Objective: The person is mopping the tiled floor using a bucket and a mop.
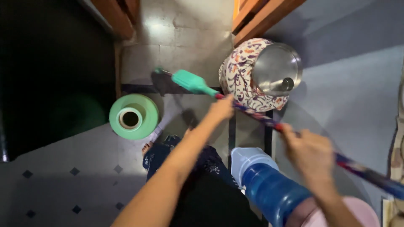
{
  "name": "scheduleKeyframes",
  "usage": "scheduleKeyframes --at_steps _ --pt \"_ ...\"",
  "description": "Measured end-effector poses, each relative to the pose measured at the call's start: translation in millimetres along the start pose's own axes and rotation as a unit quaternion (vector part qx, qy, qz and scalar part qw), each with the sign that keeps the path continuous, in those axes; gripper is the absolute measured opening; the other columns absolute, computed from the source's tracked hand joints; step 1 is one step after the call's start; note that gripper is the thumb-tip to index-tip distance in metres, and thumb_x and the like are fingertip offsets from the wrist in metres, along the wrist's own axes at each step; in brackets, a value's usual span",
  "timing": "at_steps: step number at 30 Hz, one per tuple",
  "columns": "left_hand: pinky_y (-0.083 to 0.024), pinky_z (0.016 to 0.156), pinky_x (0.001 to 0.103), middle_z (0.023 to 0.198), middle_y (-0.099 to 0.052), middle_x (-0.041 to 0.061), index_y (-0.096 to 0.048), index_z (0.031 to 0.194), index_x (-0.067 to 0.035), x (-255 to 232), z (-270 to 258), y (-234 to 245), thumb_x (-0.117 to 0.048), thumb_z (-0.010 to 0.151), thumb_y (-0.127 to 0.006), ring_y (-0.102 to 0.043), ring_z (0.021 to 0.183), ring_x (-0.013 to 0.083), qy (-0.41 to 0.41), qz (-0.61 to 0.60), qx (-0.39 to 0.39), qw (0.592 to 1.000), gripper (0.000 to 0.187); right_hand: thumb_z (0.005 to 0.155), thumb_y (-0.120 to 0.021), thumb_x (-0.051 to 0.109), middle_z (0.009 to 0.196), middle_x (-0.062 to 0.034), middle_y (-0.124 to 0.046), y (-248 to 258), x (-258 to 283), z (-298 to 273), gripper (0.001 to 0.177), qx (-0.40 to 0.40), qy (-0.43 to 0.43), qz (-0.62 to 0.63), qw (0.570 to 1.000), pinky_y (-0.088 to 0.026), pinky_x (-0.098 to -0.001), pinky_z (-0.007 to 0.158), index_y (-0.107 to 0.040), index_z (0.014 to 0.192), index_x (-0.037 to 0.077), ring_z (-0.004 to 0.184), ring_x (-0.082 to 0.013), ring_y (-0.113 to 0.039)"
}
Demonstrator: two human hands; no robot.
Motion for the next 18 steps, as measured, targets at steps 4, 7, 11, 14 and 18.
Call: scheduleKeyframes --at_steps 4,7,11,14,18 --pt "-0.053 0.089 0.056 0.107 -0.069 0.03 -0.053 0.136 -0.017 155.7 -2.7 60.0 -0.031 0.091 -0.064 -0.067 0.104 0.0471 0.107 -0.015 -0.093 0.99 0.049 0.089 -0.06 0.017 0.075 -0.0064 -0.059 -18.9 128.4 54.7 0.026 0.039 0.0 0.114 0.993 -0.051 -0.0409 0.054 -0.067 0.114 0.019 0.061 -0.0254 -0.065" --pt "-0.051 0.098 0.051 0.123 -0.066 0.03 -0.058 0.136 -0.008 308.1 42.0 48.3 -0.033 0.097 -0.061 -0.064 0.117 0.0447 0.026 -0.075 -0.201 0.976 0.046 0.091 -0.059 0.015 0.081 -0.0081 -0.062 -34.6 211.9 58.3 0.029 0.04 -0.022 0.092 0.995 -0.053 -0.0382 0.052 -0.065 0.119 0.015 0.064 -0.0252 -0.066" --pt "-0.05 0.105 0.048 0.12 -0.069 0.03 -0.06 0.125 0.007 254.8 -36.8 42.8 -0.06 0.091 -0.058 -0.066 0.117 0.0417 0.074 -0.044 -0.023 0.996 0.075 0.084 -0.058 0.012 0.084 -0.014 -0.063 -31.1 246.7 7.3 0.05 0.069 -0.024 0.177 0.981 -0.056 -0.0382 0.053 -0.06 0.134 0.009 0.063 -0.0288 -0.067" --pt "-0.042 0.11 0.048 0.144 -0.031 0.052 -0.025 0.146 0.018 222.8 -84.0 19.5 -0.06 0.071 -0.079 -0.046 0.133 0.055 0.042 -0.033 -0.085 0.995 0.121 0.086 -0.058 0.011 0.087 -0.0173 -0.066 -26.0 260.6 -42.6 0.054 0.131 -0.071 0.288 0.946 -0.057 -0.0456 0.056 -0.057 0.139 0.013 0.065 -0.0354 -0.07" --pt "-0.039 0.115 0.049 0.151 -0.014 0.053 -0.017 0.156 0.008 199.1 -144.4 -34.6 -0.059 0.072 -0.078 -0.04 0.136 0.0595 0.111 0.008 0.059 0.992 0.124 0.088 -0.06 0.021 0.086 -0.0169 -0.068 9.7 283.5 -114.9 0.053 0.234 -0.151 0.267 0.922 -0.058 -0.0482 0.06 -0.054 0.141 0.017 0.067 -0.0377 -0.07"
Point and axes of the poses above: each hand's wrist, its own z-axis towards the middle knuckle, its own y-axis out of the back of the hand, x = y × z, the point moved 5 cm from there along z, towards the middle knuckle
